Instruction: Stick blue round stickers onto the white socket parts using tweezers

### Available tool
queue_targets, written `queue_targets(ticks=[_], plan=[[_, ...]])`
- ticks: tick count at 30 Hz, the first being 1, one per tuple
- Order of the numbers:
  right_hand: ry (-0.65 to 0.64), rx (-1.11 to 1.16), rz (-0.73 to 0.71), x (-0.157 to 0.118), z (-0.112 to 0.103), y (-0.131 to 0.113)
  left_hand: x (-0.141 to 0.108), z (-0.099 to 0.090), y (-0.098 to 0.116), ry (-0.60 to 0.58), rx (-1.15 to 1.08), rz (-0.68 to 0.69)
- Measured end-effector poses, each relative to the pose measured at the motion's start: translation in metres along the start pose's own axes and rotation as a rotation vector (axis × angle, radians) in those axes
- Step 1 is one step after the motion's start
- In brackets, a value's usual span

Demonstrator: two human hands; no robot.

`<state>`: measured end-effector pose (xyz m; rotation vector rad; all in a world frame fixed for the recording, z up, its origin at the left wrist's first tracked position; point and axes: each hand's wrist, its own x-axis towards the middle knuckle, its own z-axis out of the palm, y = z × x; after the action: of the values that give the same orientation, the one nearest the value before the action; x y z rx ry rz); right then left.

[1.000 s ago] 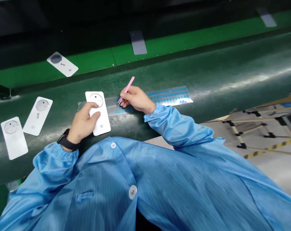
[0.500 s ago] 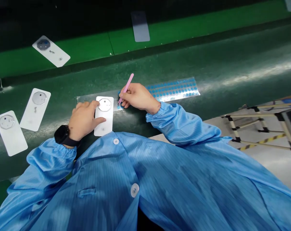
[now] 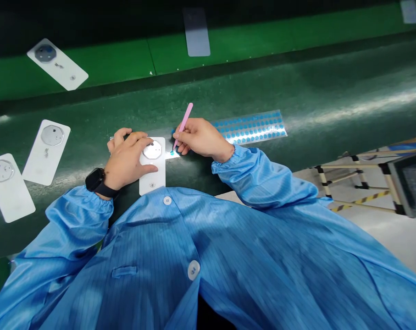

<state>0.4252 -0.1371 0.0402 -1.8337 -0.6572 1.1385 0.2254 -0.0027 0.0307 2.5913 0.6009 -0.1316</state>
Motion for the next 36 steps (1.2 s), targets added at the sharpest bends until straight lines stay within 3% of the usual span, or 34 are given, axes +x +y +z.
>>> queue_targets(ticks=[8, 12, 15, 20, 36], plan=[[-0.035, 0.146, 0.041, 0.003, -0.006, 0.003, -0.004, 0.009, -0.004, 0.048, -0.021, -0.001], [-0.015, 0.182, -0.054, 0.006, -0.004, -0.005, -0.005, 0.009, 0.0, 0.054, 0.003, -0.007], [0.004, 0.147, -0.113, 0.01, 0.007, -0.014, -0.007, 0.008, 0.004, 0.06, 0.026, -0.018], [-0.004, 0.052, -0.03, 0.013, 0.022, -0.019, -0.008, 0.008, 0.007, 0.065, 0.048, -0.017], [0.034, 0.026, -0.052, 0.012, 0.027, -0.01, -0.01, 0.01, 0.005, 0.077, 0.059, 0.005]])
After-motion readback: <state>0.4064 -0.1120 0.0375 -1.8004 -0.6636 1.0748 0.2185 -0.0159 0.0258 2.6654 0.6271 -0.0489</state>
